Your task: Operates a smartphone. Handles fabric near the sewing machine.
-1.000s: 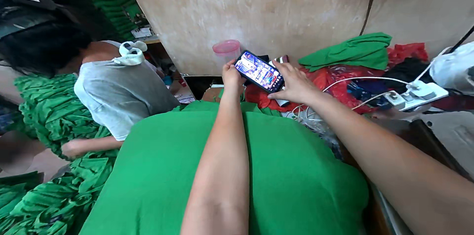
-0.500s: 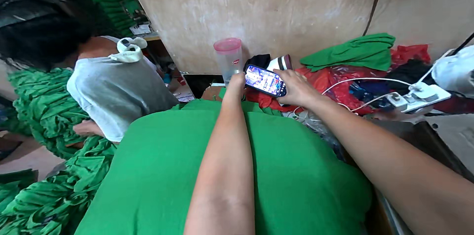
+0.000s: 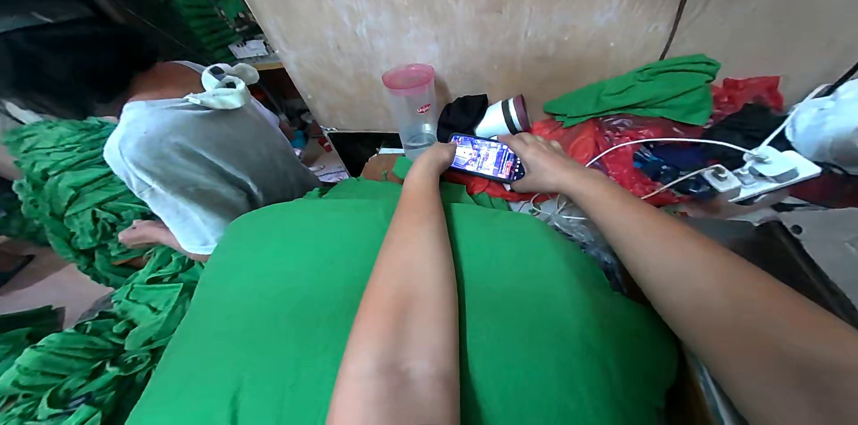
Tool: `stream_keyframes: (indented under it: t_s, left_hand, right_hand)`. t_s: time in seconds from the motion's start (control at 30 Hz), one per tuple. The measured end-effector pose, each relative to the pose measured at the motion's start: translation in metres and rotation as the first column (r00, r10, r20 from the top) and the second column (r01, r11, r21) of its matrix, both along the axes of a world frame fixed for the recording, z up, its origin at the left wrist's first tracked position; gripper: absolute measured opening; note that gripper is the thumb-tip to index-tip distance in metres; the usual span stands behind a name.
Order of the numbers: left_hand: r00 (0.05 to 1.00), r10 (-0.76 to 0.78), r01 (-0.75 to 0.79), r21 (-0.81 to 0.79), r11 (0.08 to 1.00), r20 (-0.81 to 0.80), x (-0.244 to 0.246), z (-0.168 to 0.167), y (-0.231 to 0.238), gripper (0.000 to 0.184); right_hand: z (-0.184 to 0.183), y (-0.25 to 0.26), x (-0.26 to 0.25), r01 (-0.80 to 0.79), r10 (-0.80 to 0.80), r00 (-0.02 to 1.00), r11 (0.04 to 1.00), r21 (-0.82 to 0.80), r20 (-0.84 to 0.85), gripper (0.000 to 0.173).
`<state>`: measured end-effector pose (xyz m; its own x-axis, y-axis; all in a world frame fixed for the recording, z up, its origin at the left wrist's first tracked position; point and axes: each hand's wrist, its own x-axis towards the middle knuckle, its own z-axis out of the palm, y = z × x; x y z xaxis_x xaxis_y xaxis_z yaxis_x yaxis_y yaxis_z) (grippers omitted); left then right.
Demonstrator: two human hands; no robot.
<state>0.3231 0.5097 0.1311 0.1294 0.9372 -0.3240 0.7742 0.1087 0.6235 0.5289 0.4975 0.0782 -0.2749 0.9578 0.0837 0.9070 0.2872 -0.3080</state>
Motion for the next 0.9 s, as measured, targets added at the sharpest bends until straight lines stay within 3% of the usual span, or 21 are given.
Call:
stream_keyframes:
  t_s: [0.43,0.5,0.57,0.63,0.73,0.8,0.83,0.9]
  left_hand:
    - [0.994,0.081,-0.080,-0.019,0.997,0.070,0.000,-0.005,0.005,0.057]
    - [0.991,0.107,-0.111,0.048,0.993,0.081,-0.002,-0.007,0.011,0.056]
    - [0.983,0.124,-0.151,0.219,0.964,0.134,-0.005,-0.008,0.013,0.052]
    - [0.972,0.087,-0.181,0.455,0.872,0.220,-0.009,0.001,0.006,0.049]
    - [0.945,-0.027,-0.253,0.781,0.571,0.326,-0.007,0.031,-0.025,0.039]
    - [0.933,-0.150,-0.242,0.880,0.408,0.327,0.000,0.047,-0.057,0.030]
    - [0.931,-0.216,-0.203,0.908,0.366,0.295,0.003,0.047,-0.077,0.026]
    - [0.923,-0.331,-0.062,0.924,0.377,0.197,0.006,0.041,-0.129,0.021]
  right_hand:
    - [-0.004,-0.004,0.006,-0.001,0.001,1.000,1.000,-0.005,0.006,0.109]
    - [0.001,-0.006,0.004,-0.013,0.014,1.000,0.999,0.051,-0.001,0.104]
    - [0.005,-0.012,0.001,-0.038,0.043,0.999,0.986,0.161,-0.030,0.090]
    - [0.012,-0.025,-0.005,-0.055,0.067,0.997,0.949,0.311,-0.026,0.071]
    - [0.025,-0.047,-0.019,-0.105,0.120,0.993,0.864,0.493,0.001,0.045]
    - [0.030,-0.070,-0.024,-0.126,0.148,0.989,0.849,0.513,-0.002,0.036]
    - [0.031,-0.088,-0.025,-0.125,0.159,0.987,0.855,0.504,-0.024,0.032]
    - [0.040,-0.127,-0.023,-0.098,0.177,0.976,0.872,0.479,-0.123,0.026]
